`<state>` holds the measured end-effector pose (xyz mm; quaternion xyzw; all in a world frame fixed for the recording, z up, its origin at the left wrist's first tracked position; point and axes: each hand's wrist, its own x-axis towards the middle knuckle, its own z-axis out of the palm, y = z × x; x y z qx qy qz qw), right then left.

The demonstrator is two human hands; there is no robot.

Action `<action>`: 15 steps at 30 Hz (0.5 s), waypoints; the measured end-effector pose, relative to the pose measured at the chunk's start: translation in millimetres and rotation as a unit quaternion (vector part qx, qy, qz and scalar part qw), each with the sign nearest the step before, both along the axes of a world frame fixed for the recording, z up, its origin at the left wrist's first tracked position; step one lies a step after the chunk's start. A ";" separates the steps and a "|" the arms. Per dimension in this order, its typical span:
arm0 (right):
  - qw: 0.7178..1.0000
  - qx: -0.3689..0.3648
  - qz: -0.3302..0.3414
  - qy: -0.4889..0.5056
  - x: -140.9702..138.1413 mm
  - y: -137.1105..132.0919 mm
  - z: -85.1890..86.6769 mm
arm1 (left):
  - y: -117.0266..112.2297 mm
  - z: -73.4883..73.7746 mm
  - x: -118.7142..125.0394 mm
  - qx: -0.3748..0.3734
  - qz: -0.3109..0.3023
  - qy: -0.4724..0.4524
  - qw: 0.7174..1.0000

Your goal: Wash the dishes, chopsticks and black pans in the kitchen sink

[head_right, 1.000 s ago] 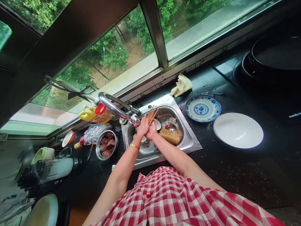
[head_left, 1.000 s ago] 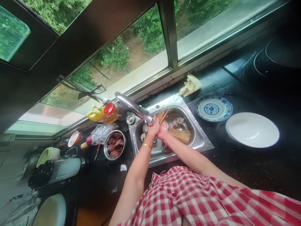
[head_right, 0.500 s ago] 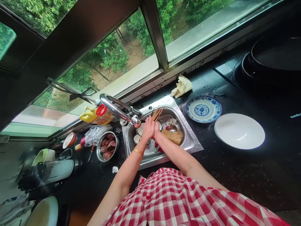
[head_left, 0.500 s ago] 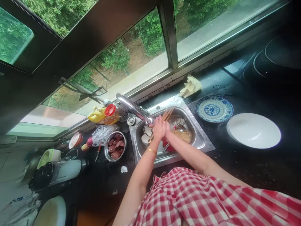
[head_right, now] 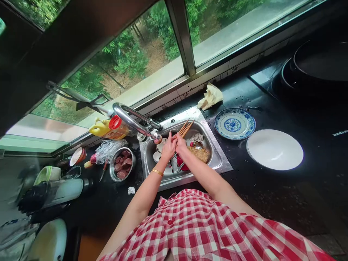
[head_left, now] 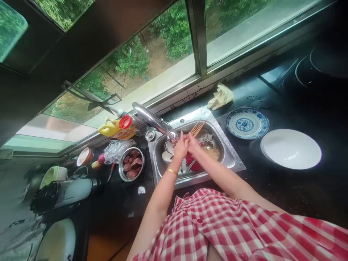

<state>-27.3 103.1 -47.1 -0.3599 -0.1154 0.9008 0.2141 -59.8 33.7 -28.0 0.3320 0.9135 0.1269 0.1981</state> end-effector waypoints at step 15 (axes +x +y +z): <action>0.969 0.153 0.133 -0.142 34.3 -8.7 -54.3 | -92.7 -114.1 10.4 -0.010 0.264 -0.261 0.929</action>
